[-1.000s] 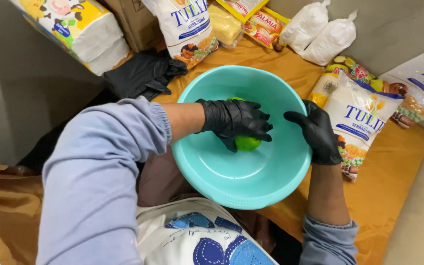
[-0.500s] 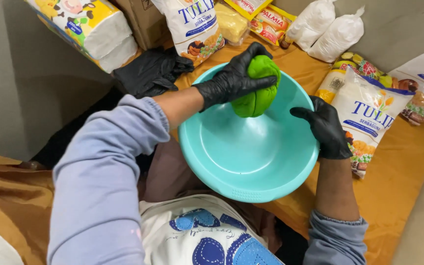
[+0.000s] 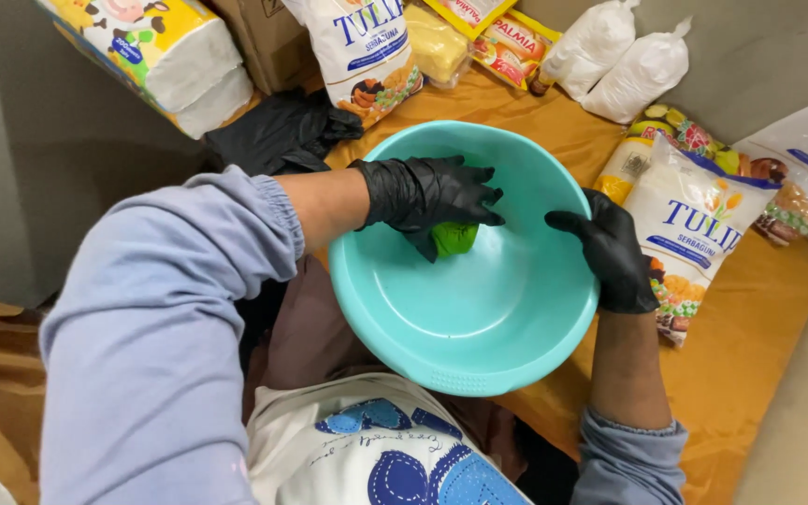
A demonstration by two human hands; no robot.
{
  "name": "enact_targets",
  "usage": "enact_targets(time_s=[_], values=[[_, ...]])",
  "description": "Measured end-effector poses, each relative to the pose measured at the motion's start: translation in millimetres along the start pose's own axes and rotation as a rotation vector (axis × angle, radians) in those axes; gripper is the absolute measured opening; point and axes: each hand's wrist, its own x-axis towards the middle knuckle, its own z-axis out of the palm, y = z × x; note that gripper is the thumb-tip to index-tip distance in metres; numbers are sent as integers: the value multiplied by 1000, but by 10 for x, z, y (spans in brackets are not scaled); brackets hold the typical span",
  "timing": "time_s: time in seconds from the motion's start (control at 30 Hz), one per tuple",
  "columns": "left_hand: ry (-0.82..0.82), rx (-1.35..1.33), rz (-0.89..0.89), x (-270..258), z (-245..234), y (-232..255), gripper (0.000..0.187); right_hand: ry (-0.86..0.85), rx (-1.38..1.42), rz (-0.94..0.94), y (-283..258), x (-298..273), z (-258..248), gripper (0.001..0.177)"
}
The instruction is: Kneading a ball of green dough in a blue bowl
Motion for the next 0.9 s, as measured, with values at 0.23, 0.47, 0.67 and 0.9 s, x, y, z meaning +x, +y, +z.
enact_targets(time_s=[0.23, 0.47, 0.67, 0.9], values=[[140, -38, -89, 369, 389, -137, 69, 17, -75, -28, 56, 64, -39, 40], [303, -344, -455, 376, 17, -69, 70, 8, -69, -44, 21, -3, -6, 39], [309, -109, -261, 246, -474, -9, 74, 6, -97, -35, 4, -11, -30, 42], [421, 259, 198, 334, -303, 254, 56, 5, -14, -36, 96, 43, -43, 41]])
